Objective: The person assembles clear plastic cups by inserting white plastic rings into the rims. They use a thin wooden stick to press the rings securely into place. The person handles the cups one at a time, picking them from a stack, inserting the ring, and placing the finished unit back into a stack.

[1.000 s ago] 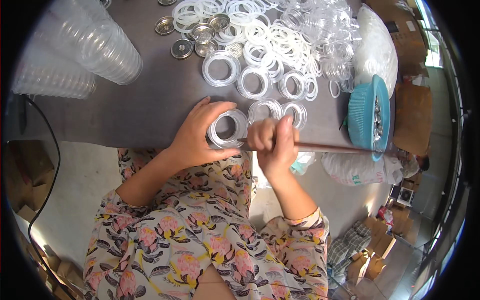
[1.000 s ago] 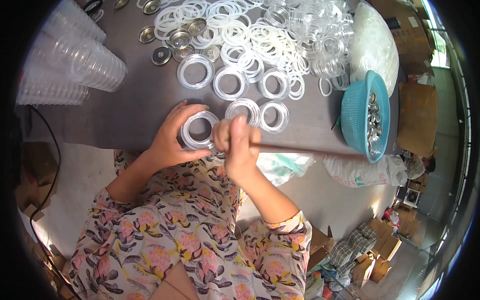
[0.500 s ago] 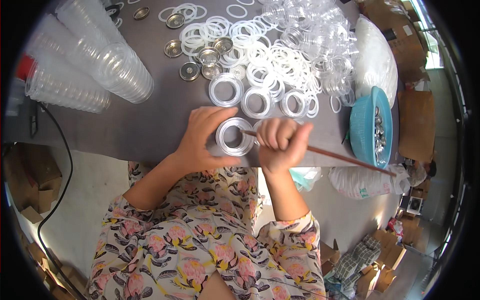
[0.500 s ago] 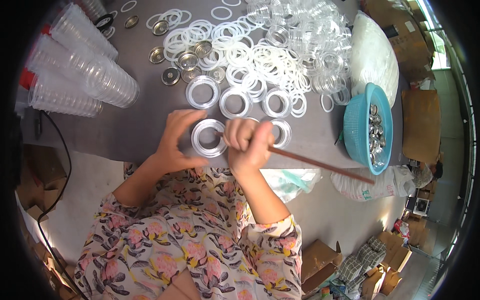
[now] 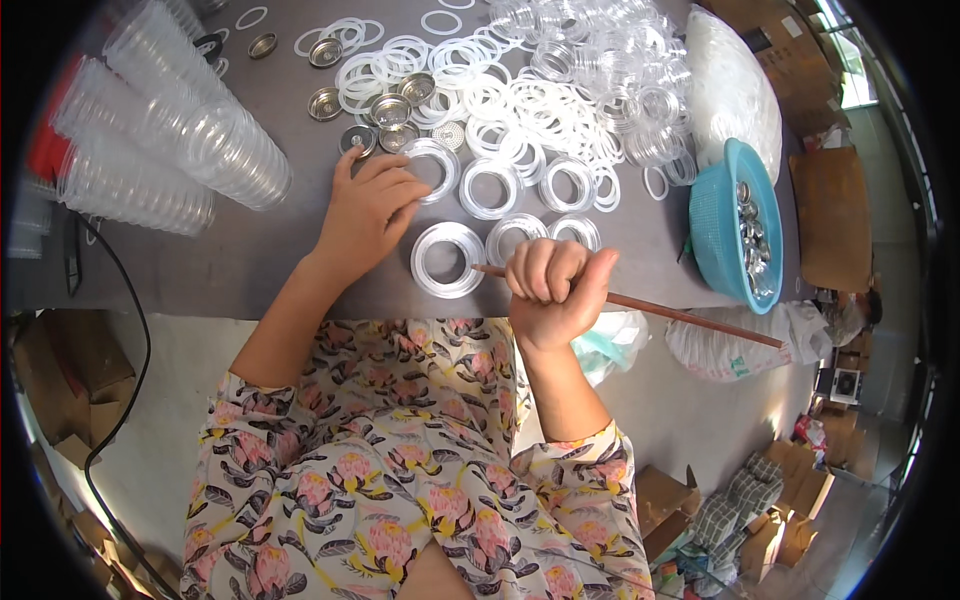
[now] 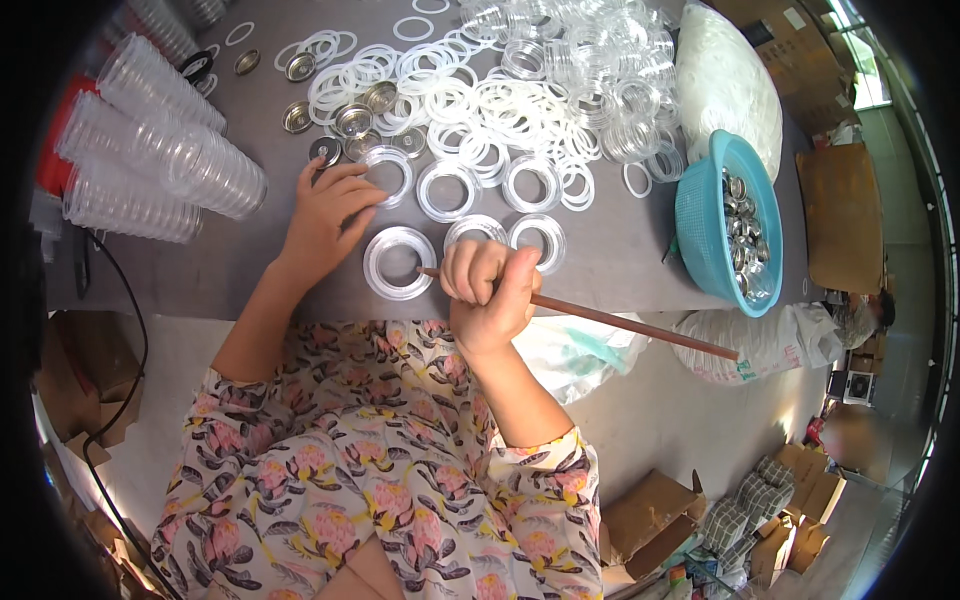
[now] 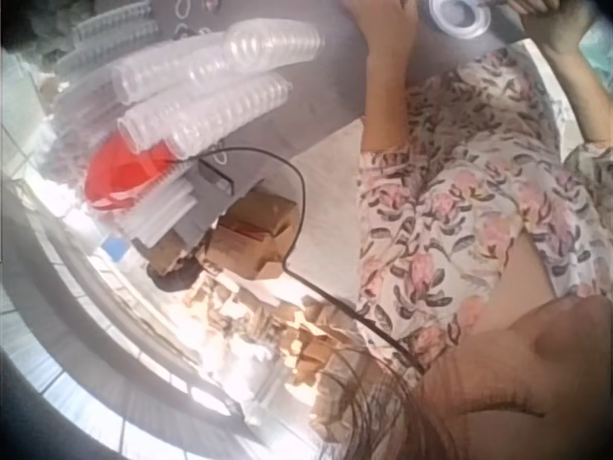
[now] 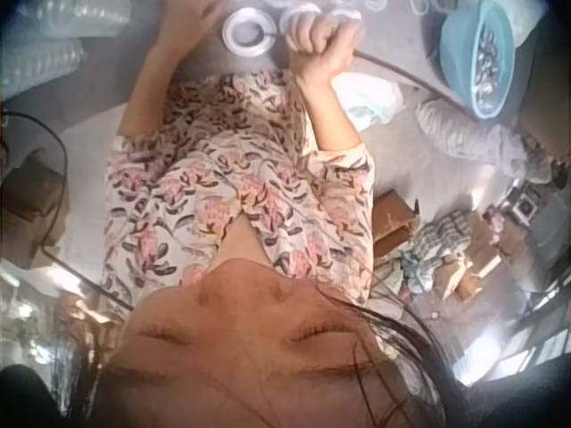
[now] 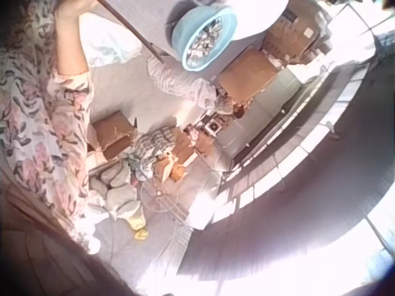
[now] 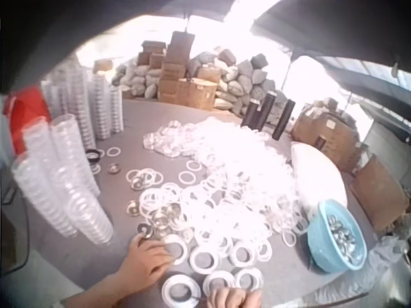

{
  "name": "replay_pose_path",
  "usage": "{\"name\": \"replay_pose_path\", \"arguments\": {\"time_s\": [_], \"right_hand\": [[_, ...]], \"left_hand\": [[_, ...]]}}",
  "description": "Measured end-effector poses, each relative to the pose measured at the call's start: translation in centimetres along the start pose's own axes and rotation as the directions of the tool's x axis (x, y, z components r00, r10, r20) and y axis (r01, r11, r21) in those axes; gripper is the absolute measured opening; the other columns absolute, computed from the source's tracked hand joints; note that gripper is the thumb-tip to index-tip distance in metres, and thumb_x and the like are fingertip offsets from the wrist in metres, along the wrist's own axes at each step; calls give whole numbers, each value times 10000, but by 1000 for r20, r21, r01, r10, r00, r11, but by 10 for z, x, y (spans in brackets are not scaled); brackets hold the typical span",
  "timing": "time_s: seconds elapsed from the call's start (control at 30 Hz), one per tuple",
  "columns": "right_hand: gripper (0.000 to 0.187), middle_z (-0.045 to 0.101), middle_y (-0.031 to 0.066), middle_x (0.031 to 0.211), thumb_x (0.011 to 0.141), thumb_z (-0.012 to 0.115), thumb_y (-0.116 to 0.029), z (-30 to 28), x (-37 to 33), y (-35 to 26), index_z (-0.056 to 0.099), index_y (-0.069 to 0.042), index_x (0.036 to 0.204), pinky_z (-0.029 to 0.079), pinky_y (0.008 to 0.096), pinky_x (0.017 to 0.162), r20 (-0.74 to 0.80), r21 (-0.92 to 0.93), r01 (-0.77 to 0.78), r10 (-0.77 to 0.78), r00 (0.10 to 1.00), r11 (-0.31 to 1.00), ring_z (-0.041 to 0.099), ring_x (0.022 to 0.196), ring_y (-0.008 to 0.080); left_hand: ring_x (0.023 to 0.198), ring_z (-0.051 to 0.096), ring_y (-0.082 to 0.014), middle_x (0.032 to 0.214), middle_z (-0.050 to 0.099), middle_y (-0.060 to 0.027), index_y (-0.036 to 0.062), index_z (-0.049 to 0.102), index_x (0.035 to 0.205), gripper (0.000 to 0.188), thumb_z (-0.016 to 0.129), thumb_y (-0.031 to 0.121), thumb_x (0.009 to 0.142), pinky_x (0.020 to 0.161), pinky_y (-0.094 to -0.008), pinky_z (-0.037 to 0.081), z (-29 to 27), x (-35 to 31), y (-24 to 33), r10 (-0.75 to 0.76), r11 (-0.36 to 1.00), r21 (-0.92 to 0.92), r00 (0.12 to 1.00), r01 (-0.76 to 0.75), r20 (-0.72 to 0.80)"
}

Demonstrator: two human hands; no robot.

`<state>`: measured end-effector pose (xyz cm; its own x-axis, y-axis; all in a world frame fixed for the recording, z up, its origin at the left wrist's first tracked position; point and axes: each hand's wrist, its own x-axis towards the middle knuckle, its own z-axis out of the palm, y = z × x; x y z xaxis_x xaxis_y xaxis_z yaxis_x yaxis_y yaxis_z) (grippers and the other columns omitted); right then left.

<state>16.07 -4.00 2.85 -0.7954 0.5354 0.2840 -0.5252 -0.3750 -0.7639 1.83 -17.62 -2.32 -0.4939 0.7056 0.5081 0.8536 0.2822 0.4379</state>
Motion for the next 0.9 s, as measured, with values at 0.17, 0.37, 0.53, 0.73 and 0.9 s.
{"name": "replay_pose_path", "arguments": {"time_s": [0.17, 0.37, 0.53, 0.73, 0.9], "right_hand": [[570, 265, -30, 456, 973, 207, -464, -4, 4, -13, 251, -139, 507, 142, 239, 380, -23, 1, 106, -106, 994, 994, 171, 412, 98], [578, 261, -32, 443, 971, 213, -469, 1, 9, -27, 255, -143, 495, 128, 234, 372, 15, 83, 113, -115, 993, 990, 173, 407, 94], [588, 258, -24, 450, 971, 196, -471, 14, 1, -15, 257, -137, 492, 151, 239, 378, 36, 90, -109, 106, 994, 990, 180, 410, 97], [584, 251, -24, 451, 975, 205, -454, 22, -1, 9, 252, -128, 492, 166, 243, 379, 83, 92, -273, 266, 960, 957, 173, 406, 100], [576, 268, -4, 450, 979, 235, -428, 26, 26, 30, 266, -109, 500, 195, 259, 391, 81, -105, -105, 114, 990, 989, 203, 411, 111]], "left_hand": [[966, 548, -152, 877, 616, 20, 126, 643, 875, 143, 631, 76, 742, 1040, -472, 218, -29, -4, 24, 46, 984, -169, 996, -59, -82], [937, 562, -157, 900, 619, 15, 113, 639, 874, 170, 671, 79, 710, 1062, -482, 210, -44, -22, 51, 239, 966, -165, 927, -198, 288], [1109, 484, -237, 1121, 543, -64, 113, 561, 1109, 490, 735, 201, 660, 1041, -467, 254, -37, -18, 50, 163, 945, -303, 982, -126, 100], [1134, 456, -307, 1206, 475, -146, 36, 386, 1283, 811, 789, 206, 600, 986, -396, 328, 1, -26, 50, -160, 708, -650, 960, 275, 231], [1120, 467, -299, 1193, 484, -141, 28, 403, 1261, 780, 793, 168, 600, 961, -385, 355, 5, -29, 53, -179, 675, -687, 963, 270, 202]]}}
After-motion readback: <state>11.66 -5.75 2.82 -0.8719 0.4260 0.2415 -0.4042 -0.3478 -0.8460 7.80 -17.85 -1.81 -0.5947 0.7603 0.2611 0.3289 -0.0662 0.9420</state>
